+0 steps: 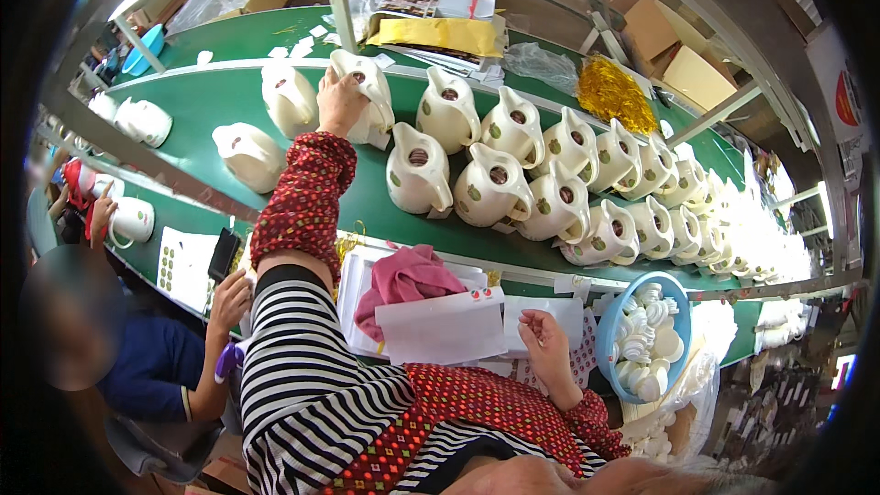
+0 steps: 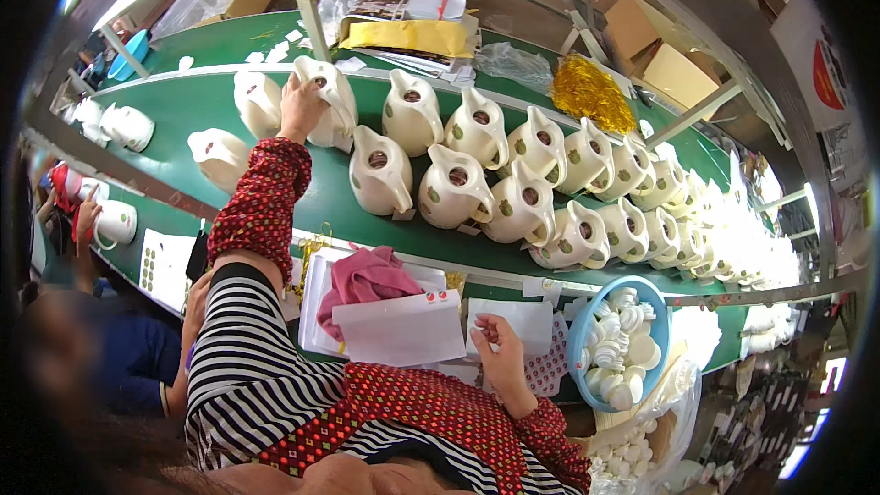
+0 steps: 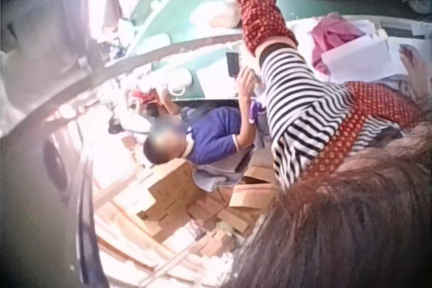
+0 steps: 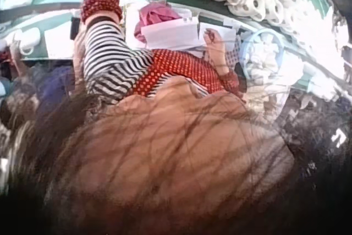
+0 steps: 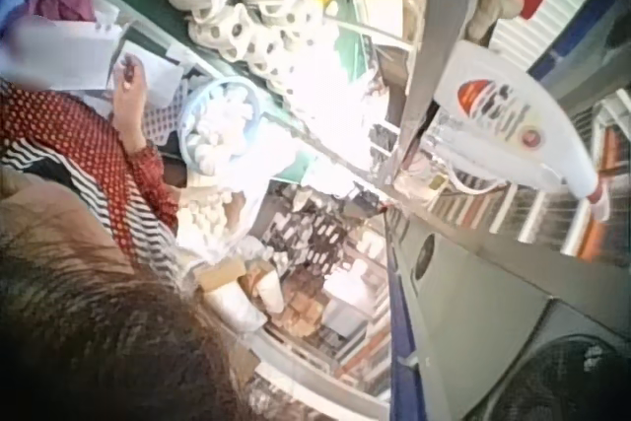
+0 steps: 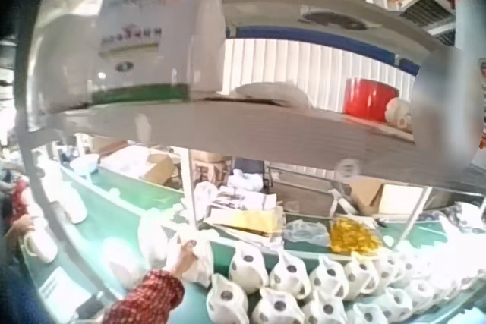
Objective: The person repeatedly picks white plastic pitchers from a conveyor belt and places white lids onto them. The person handles the pitchers one at a time, aligning and pressing the lids into place before moving to the next unit.
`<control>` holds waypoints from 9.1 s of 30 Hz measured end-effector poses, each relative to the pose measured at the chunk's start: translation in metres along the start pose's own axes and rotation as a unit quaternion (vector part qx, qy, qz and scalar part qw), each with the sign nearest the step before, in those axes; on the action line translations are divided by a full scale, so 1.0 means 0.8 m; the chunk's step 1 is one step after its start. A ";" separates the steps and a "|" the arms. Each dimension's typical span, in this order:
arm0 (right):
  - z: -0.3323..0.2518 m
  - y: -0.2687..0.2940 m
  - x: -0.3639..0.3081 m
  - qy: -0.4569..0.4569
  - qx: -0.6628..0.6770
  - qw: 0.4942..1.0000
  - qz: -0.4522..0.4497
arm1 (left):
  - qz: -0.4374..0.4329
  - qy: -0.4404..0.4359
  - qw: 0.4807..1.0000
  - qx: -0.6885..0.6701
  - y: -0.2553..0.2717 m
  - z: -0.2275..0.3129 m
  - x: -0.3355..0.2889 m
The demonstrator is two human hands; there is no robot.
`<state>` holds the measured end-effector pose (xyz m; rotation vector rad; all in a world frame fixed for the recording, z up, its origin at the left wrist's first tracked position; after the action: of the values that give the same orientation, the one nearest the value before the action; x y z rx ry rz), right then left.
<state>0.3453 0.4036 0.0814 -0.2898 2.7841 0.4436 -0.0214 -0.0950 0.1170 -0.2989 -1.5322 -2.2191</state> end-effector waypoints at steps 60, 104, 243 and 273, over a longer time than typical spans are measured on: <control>-0.209 -0.040 -0.058 0.432 -0.173 0.885 -0.006 | -0.406 -0.133 0.866 -0.258 0.078 0.276 -0.452; -0.247 -0.003 -0.088 0.210 0.084 0.967 -0.118 | -0.389 0.126 0.600 -0.687 0.072 0.198 -0.359; -0.201 -0.071 -0.128 0.291 -0.237 0.927 0.024 | -0.527 0.127 0.653 -0.529 0.052 0.253 -0.456; 0.005 -0.027 -0.036 -0.015 -0.062 0.998 -0.012 | -0.053 0.129 0.980 0.141 0.012 -0.261 -0.134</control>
<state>0.3785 0.3886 0.0814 -0.3405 2.7257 0.6103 0.0915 -0.2680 0.0048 0.1550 -1.7170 -1.9866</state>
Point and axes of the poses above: each hand's wrist, its own x-axis towards the middle knuckle, its own y-axis out of the back of the hand, z = x × y, the point moved 9 cm from there along x, towards the middle knuckle, and after that the axes turned 5 degrees about -z, right-handed, at the moved point
